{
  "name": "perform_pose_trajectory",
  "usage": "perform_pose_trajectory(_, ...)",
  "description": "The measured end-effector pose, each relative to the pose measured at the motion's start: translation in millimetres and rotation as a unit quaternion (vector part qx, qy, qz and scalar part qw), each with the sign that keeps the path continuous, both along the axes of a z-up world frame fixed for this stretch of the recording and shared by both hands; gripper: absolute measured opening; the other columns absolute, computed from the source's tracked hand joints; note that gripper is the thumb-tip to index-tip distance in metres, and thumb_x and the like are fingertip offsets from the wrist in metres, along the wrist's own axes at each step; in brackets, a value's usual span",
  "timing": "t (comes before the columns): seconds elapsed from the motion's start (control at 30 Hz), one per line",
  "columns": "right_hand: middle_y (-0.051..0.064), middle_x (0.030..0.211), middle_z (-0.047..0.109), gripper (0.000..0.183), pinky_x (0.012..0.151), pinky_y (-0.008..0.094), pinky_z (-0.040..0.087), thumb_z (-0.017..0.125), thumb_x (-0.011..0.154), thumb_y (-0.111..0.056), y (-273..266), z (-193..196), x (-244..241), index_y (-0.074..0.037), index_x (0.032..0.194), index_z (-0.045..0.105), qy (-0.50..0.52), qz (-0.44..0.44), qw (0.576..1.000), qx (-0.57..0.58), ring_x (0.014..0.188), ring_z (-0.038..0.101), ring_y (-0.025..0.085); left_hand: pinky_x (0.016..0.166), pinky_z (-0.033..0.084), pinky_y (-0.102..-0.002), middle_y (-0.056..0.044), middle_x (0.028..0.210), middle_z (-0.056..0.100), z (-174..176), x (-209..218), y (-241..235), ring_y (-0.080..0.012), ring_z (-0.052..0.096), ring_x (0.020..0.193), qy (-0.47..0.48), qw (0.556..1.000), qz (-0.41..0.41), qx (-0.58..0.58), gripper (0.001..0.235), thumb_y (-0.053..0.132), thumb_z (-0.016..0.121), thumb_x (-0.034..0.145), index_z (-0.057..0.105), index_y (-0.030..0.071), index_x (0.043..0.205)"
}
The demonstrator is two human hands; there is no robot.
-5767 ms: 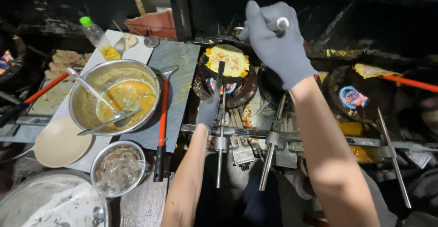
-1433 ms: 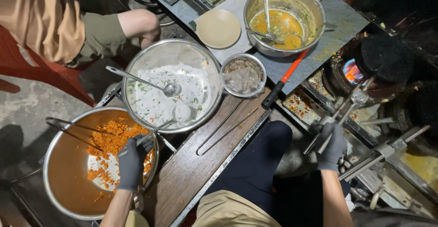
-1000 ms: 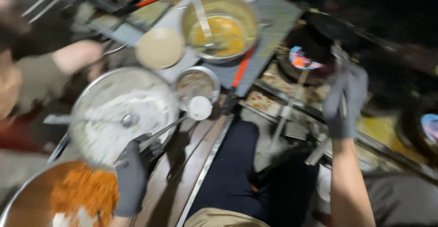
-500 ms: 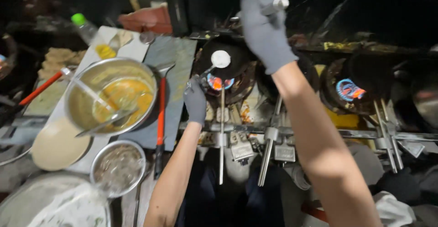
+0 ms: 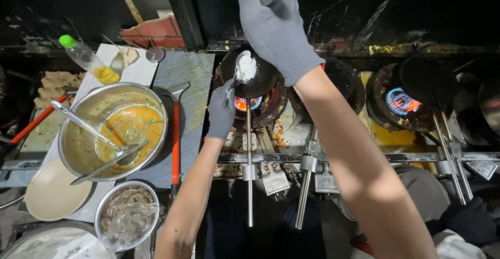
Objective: Preparing and cooking Vietnamese savory pancakes on small gas burners.
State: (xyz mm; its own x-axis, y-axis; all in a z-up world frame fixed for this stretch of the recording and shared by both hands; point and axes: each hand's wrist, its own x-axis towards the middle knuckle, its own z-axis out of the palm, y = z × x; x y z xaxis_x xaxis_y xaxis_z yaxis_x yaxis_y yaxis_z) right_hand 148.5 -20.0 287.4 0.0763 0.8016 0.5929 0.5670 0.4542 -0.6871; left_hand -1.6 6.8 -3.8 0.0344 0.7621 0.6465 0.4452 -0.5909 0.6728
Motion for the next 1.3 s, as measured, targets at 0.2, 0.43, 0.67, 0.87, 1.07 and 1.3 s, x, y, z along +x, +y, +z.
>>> perform_pose_trajectory(0.2,-0.002,0.063,0.059,0.041,0.047,0.026,0.051,0.040,0.113,-0.038,4,4,-2,-0.008,0.108,0.068,-0.041,0.002,0.999,0.026,0.054,0.064,0.006,0.092,0.054,-0.042,-0.019,0.114,0.070,5,1,8,-0.0373,0.067,0.106,0.020,0.999,0.007,0.032,0.030,0.007,0.064,0.099,0.068,0.007,0.129)
perform_pose_trajectory(0.43,-0.001,0.067,0.060,0.044,0.046,0.028,0.049,0.041,0.113,-0.040,10,-1,1,-0.006,0.110,0.069,-0.018,0.028,0.999,0.037,0.057,0.063,0.008,0.092,0.054,-0.041,-0.017,0.109,0.074,-4,14,22,-0.0325,0.072,0.102,-0.149,0.980,0.094,-0.088,0.032,0.020,0.045,0.110,0.069,0.001,0.116)
perform_pose_trajectory(0.67,-0.003,0.058,0.052,0.056,0.048,0.026,0.044,0.040,0.116,-0.041,1,7,-2,-0.004,0.078,0.059,-0.001,0.015,1.000,0.004,0.052,0.056,0.006,0.088,0.053,-0.039,-0.017,0.107,0.078,-7,32,21,-0.0318,0.073,0.101,-0.237,0.935,0.095,-0.247,0.046,0.031,0.038,0.104,0.070,0.001,0.118)
perform_pose_trajectory(0.87,-0.004,0.059,0.050,0.053,0.047,0.029,0.037,0.048,0.114,-0.036,-1,2,-2,-0.004,0.073,0.057,0.035,0.041,0.998,0.042,0.051,0.050,0.006,0.091,0.053,-0.040,-0.018,0.112,0.076,-11,38,23,-0.0330,0.072,0.106,-0.200,0.951,0.078,-0.223,0.044,0.029,0.039,0.107,0.069,0.000,0.121)
perform_pose_trajectory(1.07,-0.005,0.062,0.051,0.043,0.050,0.029,0.038,0.049,0.114,-0.036,-8,-1,-4,-0.005,0.086,0.063,0.031,0.041,0.998,0.024,0.054,0.048,0.005,0.083,0.053,-0.043,-0.023,0.112,0.075,-58,25,39,-0.0361,0.072,0.101,0.043,0.979,0.139,-0.141,0.044,0.022,0.038,0.108,0.068,-0.001,0.130)
perform_pose_trajectory(1.3,-0.002,0.059,0.054,0.059,0.053,0.032,0.039,0.050,0.114,-0.038,-40,-4,-2,-0.005,0.066,0.054,0.076,0.035,0.995,-0.049,0.054,0.049,0.009,0.087,0.058,-0.031,-0.007,0.117,0.075,2,-100,-89,-0.0170,0.072,0.100,-0.467,0.850,-0.032,-0.239,0.047,0.034,0.037,0.109,0.061,0.000,0.131)
